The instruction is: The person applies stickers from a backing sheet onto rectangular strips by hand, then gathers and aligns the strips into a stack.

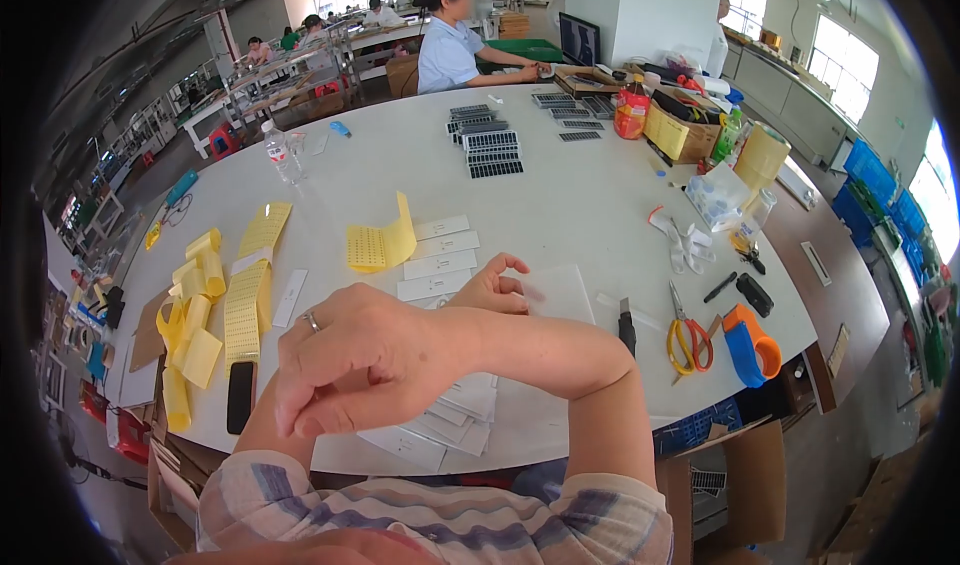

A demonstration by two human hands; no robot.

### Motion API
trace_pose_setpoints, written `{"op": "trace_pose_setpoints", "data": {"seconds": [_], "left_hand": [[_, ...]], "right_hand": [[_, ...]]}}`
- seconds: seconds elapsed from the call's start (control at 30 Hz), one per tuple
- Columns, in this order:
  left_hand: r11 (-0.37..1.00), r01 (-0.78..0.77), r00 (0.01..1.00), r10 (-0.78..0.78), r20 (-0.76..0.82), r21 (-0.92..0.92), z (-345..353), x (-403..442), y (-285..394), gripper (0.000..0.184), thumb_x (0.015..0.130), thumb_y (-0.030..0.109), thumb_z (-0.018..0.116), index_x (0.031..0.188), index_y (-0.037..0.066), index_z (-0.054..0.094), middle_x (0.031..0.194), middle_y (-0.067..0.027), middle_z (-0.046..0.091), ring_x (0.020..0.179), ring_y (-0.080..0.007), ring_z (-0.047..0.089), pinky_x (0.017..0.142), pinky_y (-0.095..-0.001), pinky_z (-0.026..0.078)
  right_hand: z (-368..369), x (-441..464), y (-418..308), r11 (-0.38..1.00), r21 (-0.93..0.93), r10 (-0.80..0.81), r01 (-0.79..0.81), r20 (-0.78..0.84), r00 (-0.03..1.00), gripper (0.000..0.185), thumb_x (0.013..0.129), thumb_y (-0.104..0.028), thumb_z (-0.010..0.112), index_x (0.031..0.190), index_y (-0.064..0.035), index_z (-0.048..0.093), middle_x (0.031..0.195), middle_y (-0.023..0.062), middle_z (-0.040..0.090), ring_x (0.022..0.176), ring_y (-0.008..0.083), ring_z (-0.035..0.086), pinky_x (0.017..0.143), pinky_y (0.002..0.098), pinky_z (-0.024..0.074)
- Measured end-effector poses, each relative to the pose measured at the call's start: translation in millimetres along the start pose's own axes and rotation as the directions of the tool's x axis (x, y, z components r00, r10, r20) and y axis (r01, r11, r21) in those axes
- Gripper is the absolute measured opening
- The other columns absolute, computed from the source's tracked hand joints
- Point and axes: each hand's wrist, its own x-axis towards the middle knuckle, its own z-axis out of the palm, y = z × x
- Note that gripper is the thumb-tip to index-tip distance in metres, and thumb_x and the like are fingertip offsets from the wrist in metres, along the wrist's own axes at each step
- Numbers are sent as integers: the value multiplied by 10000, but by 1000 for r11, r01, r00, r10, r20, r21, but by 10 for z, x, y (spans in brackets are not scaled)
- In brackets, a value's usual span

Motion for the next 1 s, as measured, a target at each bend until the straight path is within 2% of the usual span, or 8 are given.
{"op": "trace_pose_setpoints", "data": {"seconds": [0.13, 0.2, 0.23, 0.33, 0.5, 0.63, 0.83, 1.0], "left_hand": [[995, -67, 979, 52, -197, -70, -98, 262, -141, 504, 796, -16, 620, 1203, 72, 335, 940, -110, 588, 816, -180, 616, 716, -299, 523], [995, -97, 981, 100, -164, 26, -112, 296, -34, 578, 810, 39, 639, 1275, 65, 298, 1121, -173, 552, 997, -231, 580, 861, -340, 484], [986, -126, 964, 148, -221, 108, -58, 291, -38, 692, 814, 149, 673, 1346, 64, 238, 1326, -230, 407, 1232, -293, 416, 1009, -401, 366], [912, -83, 941, 205, -271, 402, -153, 311, -171, 771, 808, 247, 688, 1378, 64, 203, 1424, -218, 284, 1339, -330, 242, 1076, -437, 251], [618, -207, 923, 380, -58, 759, -126, -219, -165, 651, 753, 270, 711, 1267, 16, 404, 1361, -211, 356, 1263, -374, 342, 1044, -416, 299], [257, -388, 857, 455, 243, 885, 0, -911, -252, 631, 732, 284, 710, 1259, 61, 442, 1380, -197, 334, 1286, -389, 303, 1041, -445, 288], [-109, -209, 978, -39, 206, 972, 361, -1936, -386, 586, 865, 384, 504, 1389, 165, 357, 1501, -158, 147, 1398, -388, 64, 1029, -644, 157], [-199, -183, 969, 131, 211, 963, 168, -2200, -820, 575, 882, 399, 488, 1387, 158, 355, 1507, -166, 133, 1400, -384, 70, 1037, -649, 141]], "right_hand": [[89, 50, -193, 974, 225, 32, -9, -96, 995, 82, 777, -53, 690, 858, -44, 683, 774, 61, 653, 650, 168, 607, 565, 282, 453], [166, 79, -253, 761, 645, 47, 71, -164, 985, 173, 819, -158, 691, 919, -24, 647, 821, 66, 629, 724, 162, 568, 608, 263, 427], [218, 117, -267, 743, 648, -31, 167, -216, 976, 214, 811, -197, 702, 923, -24, 643, 827, 65, 619, 728, 159, 553, 620, 262, 425], [327, 224, -431, 698, 659, -111, 282, -289, 951, 283, 790, -258, 714, 922, -20, 637, 858, 70, 585, 698, 156, 522, 617, 261, 424], [113, -577, -1796, 745, 601, -123, 291, -305, 944, 280, 791, -251, 708, 929, -18, 634, 870, 75, 582, 699, 156, 523, 614, 260, 426], [151, -256, -1074, 773, 564, -127, 292, -314, 941, 277, 792, -244, 703, 934, -17, 631, 880, 79, 581, 700, 156, 524, 612, 259, 427], [402, -302, -1163, 799, 536, -127, 274, -295, 947, 274, 793, -235, 695, 941, -15, 627, 894, 84, 578, 701, 156, 525, 609, 258, 429], [599, -48, -800, 817, 520, -127, 250, -260, 957, 271, 794, -227, 689, 947, -13, 624, 907, 89, 575, 702, 156, 526, 606, 258, 430]]}}
